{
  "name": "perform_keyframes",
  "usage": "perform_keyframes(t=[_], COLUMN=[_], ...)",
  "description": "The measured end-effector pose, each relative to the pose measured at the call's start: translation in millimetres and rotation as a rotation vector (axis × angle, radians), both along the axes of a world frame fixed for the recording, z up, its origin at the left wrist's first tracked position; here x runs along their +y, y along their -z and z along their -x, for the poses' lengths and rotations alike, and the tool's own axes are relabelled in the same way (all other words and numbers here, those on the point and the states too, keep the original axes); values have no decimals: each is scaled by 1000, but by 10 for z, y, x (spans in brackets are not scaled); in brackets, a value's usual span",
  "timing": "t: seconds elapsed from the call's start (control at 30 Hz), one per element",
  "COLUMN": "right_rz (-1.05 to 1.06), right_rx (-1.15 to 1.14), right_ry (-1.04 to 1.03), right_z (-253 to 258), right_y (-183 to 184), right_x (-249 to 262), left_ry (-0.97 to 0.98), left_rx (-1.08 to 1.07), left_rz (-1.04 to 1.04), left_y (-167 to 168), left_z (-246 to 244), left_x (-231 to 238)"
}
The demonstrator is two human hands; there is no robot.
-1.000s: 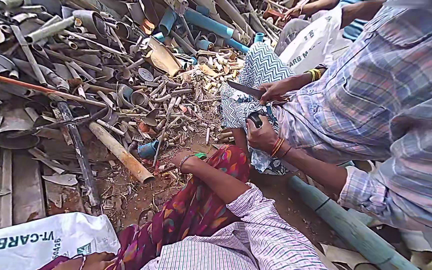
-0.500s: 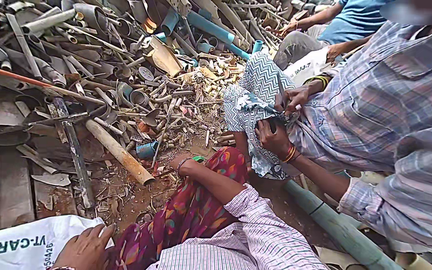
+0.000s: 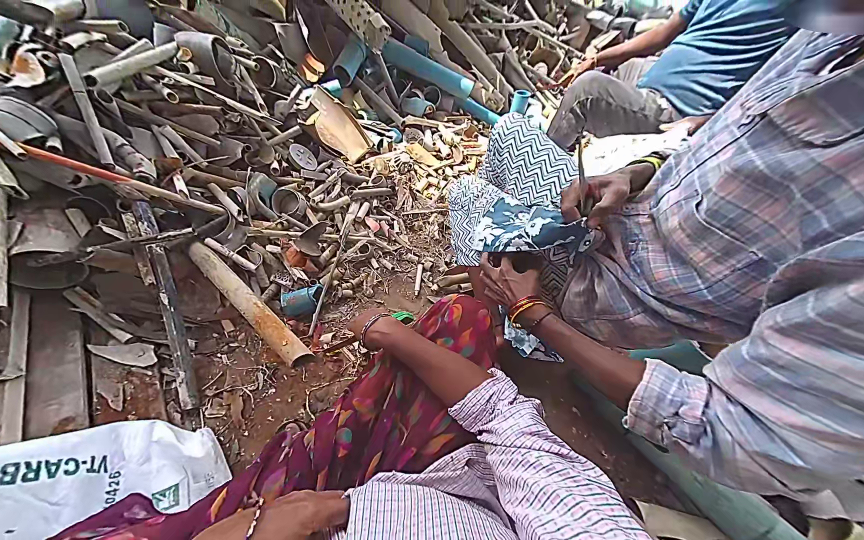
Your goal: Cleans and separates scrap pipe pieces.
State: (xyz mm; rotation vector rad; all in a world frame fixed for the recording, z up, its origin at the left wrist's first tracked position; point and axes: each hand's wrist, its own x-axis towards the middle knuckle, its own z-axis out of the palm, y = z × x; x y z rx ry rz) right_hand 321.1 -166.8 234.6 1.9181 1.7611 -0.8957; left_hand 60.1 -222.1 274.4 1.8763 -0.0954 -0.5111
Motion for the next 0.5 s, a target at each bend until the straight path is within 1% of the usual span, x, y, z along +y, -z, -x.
perform_keyframes(t=[0.07,0.13,0.2,0.27,0.3,0.33,0.37,0.4,0.43,0.47,0.5], right_rz=[7,-6,-34,-39,-5,15,9,-20,-32,-23,-14], right_rx=[-1,-1,-4,-19,-23,-22,-12,0,3,-4,-21], right_ry=[28,46,37,65,101,124,132,127,125,128,135], right_z=[24,-22,-114,-141,-123,-119,-134,-171,-198,-215,-234], right_y=[-123,-76,18,-35,-149,-211,-204,-144,-95,-73,-24], right_x=[-83,-110,-124,-169,-210,-253,-299,-340,-354,-352,-339], left_ry=[-55,-110,-114,-63,-81,-135,-201,-278,-329,-316,-226], left_rx=[-59,-88,-22,68,50,3,-3,41,89,138,199], left_rz=[-11,-55,-127,-144,-74,59,227,330,312,212,113], left_y=[-4,7,-29,-9,54,176,318,423,481,495,478], left_z=[10,30,36,43,51,47,30,-3,-46,-112,-199], left_x=[-18,-1,17,72,114,147,179,207,230,241,231])
